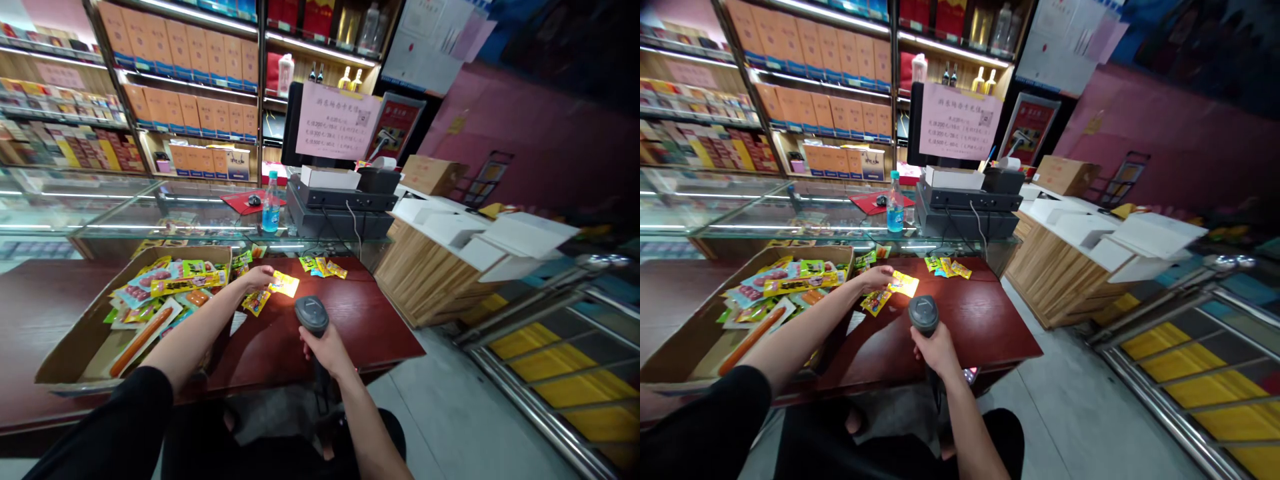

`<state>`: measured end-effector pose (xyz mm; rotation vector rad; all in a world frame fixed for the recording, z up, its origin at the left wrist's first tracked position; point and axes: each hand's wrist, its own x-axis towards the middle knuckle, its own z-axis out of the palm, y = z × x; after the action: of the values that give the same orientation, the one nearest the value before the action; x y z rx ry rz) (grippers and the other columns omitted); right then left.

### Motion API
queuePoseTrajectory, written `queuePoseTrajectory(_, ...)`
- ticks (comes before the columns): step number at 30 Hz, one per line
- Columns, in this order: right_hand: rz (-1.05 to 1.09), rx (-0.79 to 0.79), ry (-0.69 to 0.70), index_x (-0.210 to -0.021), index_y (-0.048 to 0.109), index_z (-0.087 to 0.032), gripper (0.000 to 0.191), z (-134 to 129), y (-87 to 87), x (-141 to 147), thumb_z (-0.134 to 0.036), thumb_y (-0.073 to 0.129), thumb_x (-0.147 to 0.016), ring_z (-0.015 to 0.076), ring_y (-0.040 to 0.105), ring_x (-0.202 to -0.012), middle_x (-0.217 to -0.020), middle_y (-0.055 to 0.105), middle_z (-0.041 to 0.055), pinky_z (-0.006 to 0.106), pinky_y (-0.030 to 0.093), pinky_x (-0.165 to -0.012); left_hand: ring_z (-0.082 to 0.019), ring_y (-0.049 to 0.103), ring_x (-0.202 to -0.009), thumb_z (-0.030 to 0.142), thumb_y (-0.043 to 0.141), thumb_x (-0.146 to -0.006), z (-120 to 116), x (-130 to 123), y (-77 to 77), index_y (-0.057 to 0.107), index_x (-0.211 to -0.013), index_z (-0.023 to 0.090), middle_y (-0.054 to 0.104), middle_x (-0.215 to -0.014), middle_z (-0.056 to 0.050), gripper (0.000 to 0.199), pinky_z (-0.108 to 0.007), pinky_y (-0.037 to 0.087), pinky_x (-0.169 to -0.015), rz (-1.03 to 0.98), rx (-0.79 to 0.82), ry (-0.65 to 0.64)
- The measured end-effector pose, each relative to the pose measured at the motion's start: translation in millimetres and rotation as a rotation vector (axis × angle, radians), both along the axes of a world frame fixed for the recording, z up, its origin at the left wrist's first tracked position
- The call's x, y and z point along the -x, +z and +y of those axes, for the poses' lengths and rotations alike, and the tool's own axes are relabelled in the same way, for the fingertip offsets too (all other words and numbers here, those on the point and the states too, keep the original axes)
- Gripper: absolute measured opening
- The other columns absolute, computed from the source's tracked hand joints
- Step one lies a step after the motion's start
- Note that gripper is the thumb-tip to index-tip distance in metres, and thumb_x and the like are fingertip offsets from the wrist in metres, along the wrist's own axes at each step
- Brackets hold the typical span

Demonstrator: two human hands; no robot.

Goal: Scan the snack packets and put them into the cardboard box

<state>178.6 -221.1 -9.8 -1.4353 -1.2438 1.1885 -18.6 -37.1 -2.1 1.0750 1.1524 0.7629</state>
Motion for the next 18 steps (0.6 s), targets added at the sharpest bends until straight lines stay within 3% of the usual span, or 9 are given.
queuePoseTrajectory(7,0.024,0.022,-0.017,-0.070,0.060,-0.016,0.033,-3.1,-0.2,-2.3,-0.048,0.071,-0.071,0.0115,0.051,-0.036,-0.046,0.057,-0.0024,0.022,0.043,-0.038,-0.016,0.068,-0.065,0.015,0.095,-0.044,-1.6,-2.1,0.1,0.049,-0.071,0.017,0.066,-0.068,0.001,0.053,-0.026,0.057,-0.055,-0.015,0.023,-0.013)
queuePoseTrajectory(11,0.030,0.009,0.006,-0.070,0.061,-0.016,0.035,-1.0,-1.4,-3.1,-0.049,0.071,-0.071,0.0116,0.052,-0.037,-0.046,0.056,-0.0025,0.022,0.043,-0.038,-0.016,0.067,-0.066,0.022,0.096,-0.041,0.3,12.2,14.7,0.049,-0.072,0.017,0.065,-0.067,0.002,0.057,-0.026,0.056,-0.059,-0.015,-0.020,0.040)
queuePoseTrajectory(14,0.051,0.011,0.037,-0.071,0.060,-0.016,0.035,3.2,-4.1,0.2,-0.049,0.071,-0.071,0.0114,0.052,-0.037,-0.047,0.057,-0.0022,0.022,0.042,-0.038,-0.016,0.067,-0.068,0.029,0.097,-0.040,-0.1,52.7,41.2,0.050,-0.074,0.018,0.067,-0.071,0.001,0.059,-0.027,0.055,-0.062,-0.005,-0.106,0.126)
queuePoseTrajectory(18,0.057,0.026,0.083,-0.071,0.060,-0.015,0.033,7.6,-4.0,10.2,-0.047,0.071,-0.071,0.0111,0.051,-0.037,-0.047,0.058,-0.0019,0.021,0.041,-0.038,-0.013,0.063,-0.068,0.039,0.094,-0.046,-18.0,142.8,85.2,0.054,-0.077,0.017,0.069,-0.076,-0.001,0.056,-0.024,0.049,-0.061,0.127,-0.266,0.236)
